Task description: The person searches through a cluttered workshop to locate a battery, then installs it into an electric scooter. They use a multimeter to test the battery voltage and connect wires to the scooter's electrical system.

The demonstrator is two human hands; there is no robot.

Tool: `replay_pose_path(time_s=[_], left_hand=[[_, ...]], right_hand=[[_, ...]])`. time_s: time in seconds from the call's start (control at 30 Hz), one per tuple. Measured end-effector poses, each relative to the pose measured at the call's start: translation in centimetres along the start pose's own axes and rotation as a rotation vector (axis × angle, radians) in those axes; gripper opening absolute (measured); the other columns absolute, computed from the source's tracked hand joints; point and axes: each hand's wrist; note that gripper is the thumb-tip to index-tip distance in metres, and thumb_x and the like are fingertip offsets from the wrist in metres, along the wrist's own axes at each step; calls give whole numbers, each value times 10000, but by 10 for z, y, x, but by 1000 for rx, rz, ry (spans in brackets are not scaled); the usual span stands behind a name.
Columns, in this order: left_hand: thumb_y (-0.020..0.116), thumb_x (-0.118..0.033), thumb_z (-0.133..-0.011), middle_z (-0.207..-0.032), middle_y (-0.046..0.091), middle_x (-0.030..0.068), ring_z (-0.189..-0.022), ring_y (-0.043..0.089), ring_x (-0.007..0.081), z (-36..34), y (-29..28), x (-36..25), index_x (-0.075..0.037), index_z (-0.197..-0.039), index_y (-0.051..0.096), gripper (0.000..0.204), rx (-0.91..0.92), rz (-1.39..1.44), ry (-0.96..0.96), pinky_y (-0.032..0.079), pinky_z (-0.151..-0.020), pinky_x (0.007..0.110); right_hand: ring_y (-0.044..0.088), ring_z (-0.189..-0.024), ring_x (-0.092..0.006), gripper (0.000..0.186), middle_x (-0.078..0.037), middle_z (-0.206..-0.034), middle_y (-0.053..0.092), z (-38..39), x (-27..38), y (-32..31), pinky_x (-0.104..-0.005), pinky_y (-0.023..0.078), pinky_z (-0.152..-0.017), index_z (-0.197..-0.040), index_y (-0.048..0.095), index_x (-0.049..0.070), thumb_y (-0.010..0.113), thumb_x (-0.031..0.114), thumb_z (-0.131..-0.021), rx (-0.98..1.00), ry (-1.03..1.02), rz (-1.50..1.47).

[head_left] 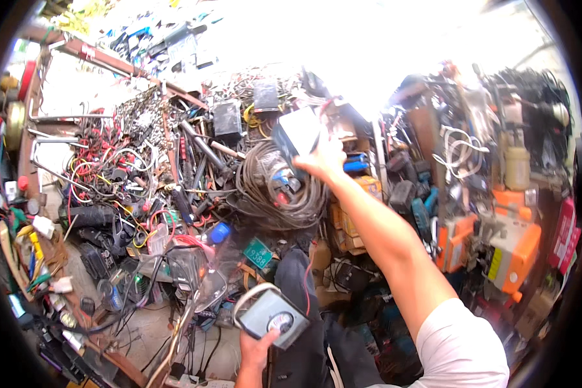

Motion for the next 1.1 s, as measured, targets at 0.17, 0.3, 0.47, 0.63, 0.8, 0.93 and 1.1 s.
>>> replay_pose_path(time_s=[0.17, 0.3, 0.47, 0.63, 0.8, 0.93, 1.1], left_hand=[[716, -10, -746, -1276, 552, 112, -1184, 516, 245, 18, -26, 6, -9, -1317, 478, 618, -154, -103, -201, 383, -1028, 376], [732, 19, -696, -1215, 583, 99, -1111, 555, 246, 23, -36, 8, 0, -1280, 507, 626, -317, 72, -279, 427, -977, 369], [707, 1, -718, -1202, 590, 104, -1109, 558, 247, 9, -24, -18, 9, -1257, 525, 568, -299, 79, -342, 423, -982, 364], [662, 5, -766, -1226, 577, 113, -1135, 545, 248, -10, -2, -44, 25, -1273, 512, 529, -48, -157, -286, 399, -1011, 360], [679, 16, -755, -1248, 561, 111, -1146, 534, 233, -7, 57, -70, 21, -1281, 498, 557, 76, -267, -294, 404, -1004, 356], [709, 1, -734, -1256, 547, 122, -1142, 529, 235, -4, 92, -37, 25, -1301, 463, 619, 233, -656, -152, 407, -995, 353], [743, 60, -638, -1297, 494, 116, -1170, 494, 229, 54, 195, 3, 8, -1385, 357, 842, 629, -828, 165, 372, -1021, 345]], right_hand=[[327, -1294, -384, 882, -233, -1378, 373, -105, 98, 48, -510, 307, -1053, -1321, 464, -4, 707, 483, -627, 87, 154, 67], [346, -1318, -340, 975, -208, -1396, 369, -154, 114, 107, -455, 347, -1041, -1382, 401, 42, 766, 556, -638, -50, 225, 17], [288, -1352, -389, 788, -213, -1466, 270, -165, 92, 157, -584, 280, -1050, -1397, 400, 290, 720, 511, -711, 122, -8, 110], [384, -1303, -400, 779, -254, -1412, 381, -132, 2, 147, -471, 346, -1059, -1388, 393, 7, 700, 352, -760, -129, -326, -472], [547, -1172, -269, 554, -212, -1233, 583, 95, -69, 81, -359, 416, -1000, -1270, 507, -61, 667, 269, -854, 178, 158, -1036], [620, -1071, -293, 553, -201, -1142, 640, 296, -222, 66, -365, 471, -932, -1182, 604, 4, 703, 391, -800, 184, 479, -791], [620, -1025, -344, 443, -202, -1069, 655, 535, -360, 82, -414, 485, -897, -1097, 634, 34, 664, 319, -760, 72, 1259, -666]])
Point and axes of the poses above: each hand's wrist, its own z-axis away from the middle knuckle, its own y-axis out of the palm, x = y × z
